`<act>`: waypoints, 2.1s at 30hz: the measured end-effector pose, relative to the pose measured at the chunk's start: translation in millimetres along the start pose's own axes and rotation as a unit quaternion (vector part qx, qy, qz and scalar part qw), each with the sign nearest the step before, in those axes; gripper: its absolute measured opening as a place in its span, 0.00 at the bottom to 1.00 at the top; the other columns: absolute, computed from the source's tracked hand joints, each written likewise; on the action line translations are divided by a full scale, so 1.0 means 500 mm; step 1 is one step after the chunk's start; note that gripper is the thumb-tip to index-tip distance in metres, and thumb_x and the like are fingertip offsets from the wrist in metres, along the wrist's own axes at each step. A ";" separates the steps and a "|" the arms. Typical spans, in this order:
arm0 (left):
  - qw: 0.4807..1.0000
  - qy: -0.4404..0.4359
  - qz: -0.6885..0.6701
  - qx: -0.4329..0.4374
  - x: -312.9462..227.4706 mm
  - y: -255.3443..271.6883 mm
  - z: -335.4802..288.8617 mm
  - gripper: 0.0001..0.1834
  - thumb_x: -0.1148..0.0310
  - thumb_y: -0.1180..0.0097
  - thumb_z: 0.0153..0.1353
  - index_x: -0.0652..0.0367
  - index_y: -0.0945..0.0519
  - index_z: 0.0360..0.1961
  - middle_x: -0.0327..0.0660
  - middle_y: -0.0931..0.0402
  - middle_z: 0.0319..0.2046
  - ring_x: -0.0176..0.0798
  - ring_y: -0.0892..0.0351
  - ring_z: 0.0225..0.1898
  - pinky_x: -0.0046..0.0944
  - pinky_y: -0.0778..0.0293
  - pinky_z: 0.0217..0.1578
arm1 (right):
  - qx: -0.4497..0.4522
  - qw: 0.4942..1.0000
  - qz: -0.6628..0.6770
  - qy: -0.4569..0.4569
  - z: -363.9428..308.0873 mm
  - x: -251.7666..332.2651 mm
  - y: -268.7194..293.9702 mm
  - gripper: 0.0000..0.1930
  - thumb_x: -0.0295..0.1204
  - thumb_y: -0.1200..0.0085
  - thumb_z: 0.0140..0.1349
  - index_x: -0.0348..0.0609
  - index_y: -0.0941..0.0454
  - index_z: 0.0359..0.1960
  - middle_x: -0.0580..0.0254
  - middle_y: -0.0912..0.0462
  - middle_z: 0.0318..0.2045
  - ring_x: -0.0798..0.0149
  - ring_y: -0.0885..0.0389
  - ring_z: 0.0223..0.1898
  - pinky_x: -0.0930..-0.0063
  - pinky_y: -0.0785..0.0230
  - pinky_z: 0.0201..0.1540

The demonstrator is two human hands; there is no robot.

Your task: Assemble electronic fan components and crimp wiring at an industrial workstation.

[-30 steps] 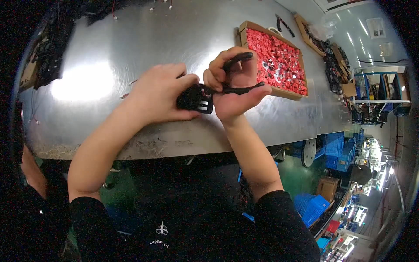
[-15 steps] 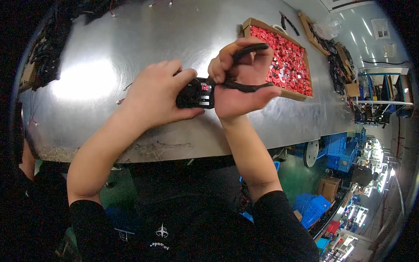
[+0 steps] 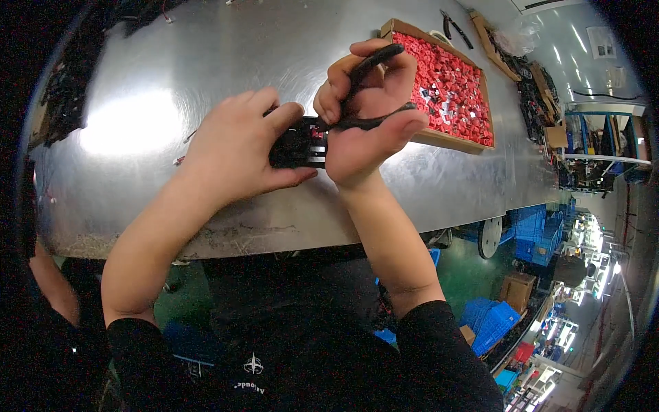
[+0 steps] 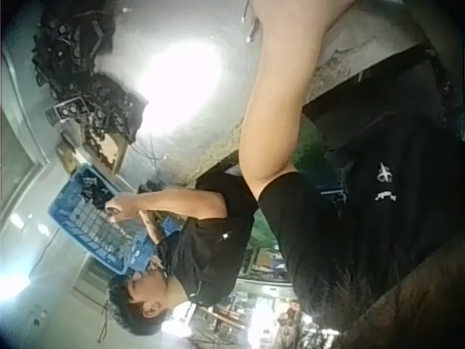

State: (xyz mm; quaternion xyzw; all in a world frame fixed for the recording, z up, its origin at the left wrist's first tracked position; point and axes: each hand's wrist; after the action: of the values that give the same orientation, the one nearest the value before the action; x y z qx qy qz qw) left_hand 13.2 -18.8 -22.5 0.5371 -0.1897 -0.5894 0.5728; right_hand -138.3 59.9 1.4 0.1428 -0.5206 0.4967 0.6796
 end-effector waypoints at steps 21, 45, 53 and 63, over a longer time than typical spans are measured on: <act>0.999 0.020 0.029 0.026 0.000 -0.006 0.008 0.44 0.33 0.22 0.33 0.53 0.22 0.45 0.40 0.26 0.37 0.48 0.24 0.45 0.48 0.34 0.47 | 0.208 0.949 0.168 -0.166 -0.002 0.033 0.090 0.47 0.85 0.48 0.47 0.49 0.35 0.36 0.71 0.37 0.24 0.73 0.45 0.22 0.73 0.52 0.27; 0.996 -0.088 0.011 0.016 0.054 -0.014 0.058 0.42 0.32 0.22 0.34 0.52 0.18 0.42 0.38 0.21 0.34 0.44 0.20 0.45 0.46 0.31 0.48 | 0.359 0.852 0.277 -0.262 0.087 -0.017 0.118 0.43 0.85 0.49 0.51 0.54 0.33 0.23 0.77 0.40 0.10 0.77 0.48 0.07 0.79 0.52 0.10; 0.991 -0.130 -0.011 0.021 0.057 0.001 0.067 0.41 0.40 0.19 0.30 0.54 0.22 0.41 0.40 0.27 0.35 0.48 0.25 0.44 0.46 0.33 0.47 | 0.444 0.806 0.319 -0.227 0.102 -0.031 0.104 0.38 0.77 0.50 0.62 0.51 0.31 0.24 0.74 0.35 0.10 0.75 0.45 0.07 0.80 0.51 0.10; 0.990 -0.137 -0.027 0.030 0.059 0.000 0.074 0.41 0.40 0.19 0.30 0.54 0.21 0.41 0.40 0.27 0.35 0.48 0.25 0.43 0.47 0.32 0.47 | 0.405 0.802 0.345 -0.271 0.097 -0.061 0.132 0.57 0.98 0.67 0.31 0.45 0.33 0.19 0.69 0.36 0.12 0.69 0.41 0.11 0.75 0.47 0.16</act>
State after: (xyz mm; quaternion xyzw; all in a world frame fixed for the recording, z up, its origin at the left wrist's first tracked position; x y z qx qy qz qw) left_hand -11.4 -59.1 -21.8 0.4732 -0.2698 -0.6666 0.5088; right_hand -219.0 40.1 -25.4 0.3445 -0.4503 0.8049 0.1749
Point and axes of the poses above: each hand's wrist, its own z-axis towards the middle knuckle, its own y-axis out of the back of the hand, x = y × z
